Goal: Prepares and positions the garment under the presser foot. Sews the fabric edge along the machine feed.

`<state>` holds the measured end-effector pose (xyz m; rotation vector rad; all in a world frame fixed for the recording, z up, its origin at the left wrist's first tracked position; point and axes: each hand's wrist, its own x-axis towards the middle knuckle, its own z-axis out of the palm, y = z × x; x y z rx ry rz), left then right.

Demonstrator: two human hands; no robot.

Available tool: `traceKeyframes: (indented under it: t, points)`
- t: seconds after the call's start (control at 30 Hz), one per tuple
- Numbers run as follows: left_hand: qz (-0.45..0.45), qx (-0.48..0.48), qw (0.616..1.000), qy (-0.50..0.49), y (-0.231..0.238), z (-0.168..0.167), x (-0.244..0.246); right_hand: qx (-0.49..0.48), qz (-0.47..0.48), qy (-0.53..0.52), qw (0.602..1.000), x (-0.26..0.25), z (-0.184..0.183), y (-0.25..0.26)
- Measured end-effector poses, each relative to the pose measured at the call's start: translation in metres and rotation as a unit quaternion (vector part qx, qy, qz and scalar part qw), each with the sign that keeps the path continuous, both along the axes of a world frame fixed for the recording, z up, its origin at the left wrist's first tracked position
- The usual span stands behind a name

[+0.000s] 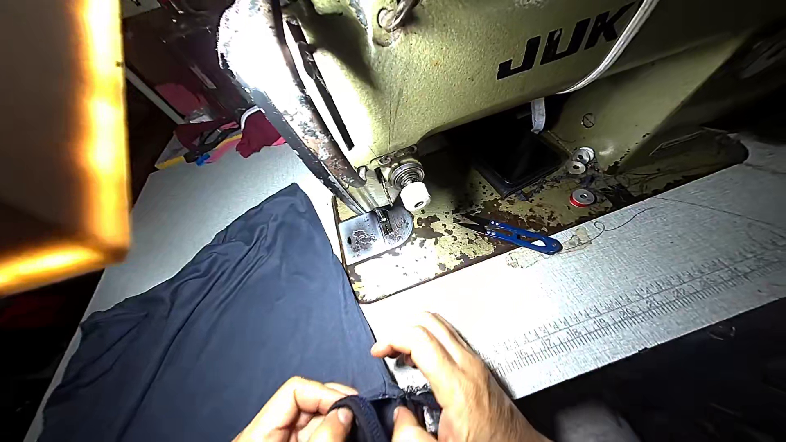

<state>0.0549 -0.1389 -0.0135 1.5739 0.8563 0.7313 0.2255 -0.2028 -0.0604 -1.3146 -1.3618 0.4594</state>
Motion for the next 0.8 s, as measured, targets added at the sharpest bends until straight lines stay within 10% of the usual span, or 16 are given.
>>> traceKeyframes:
  t: [0.4, 0.8]
  points:
    - [-0.059, 0.188, 0.974, 0.108, 0.006, -0.003, -0.004, -0.02, -0.033, -0.09, 0.995, -0.005, -0.003, -0.005]
    - [-0.085, -0.011, 0.993, 0.085, 0.04, 0.007, 0.009, -0.082, 0.043, 0.052, 0.994, 0.009, 0.011, -0.001]
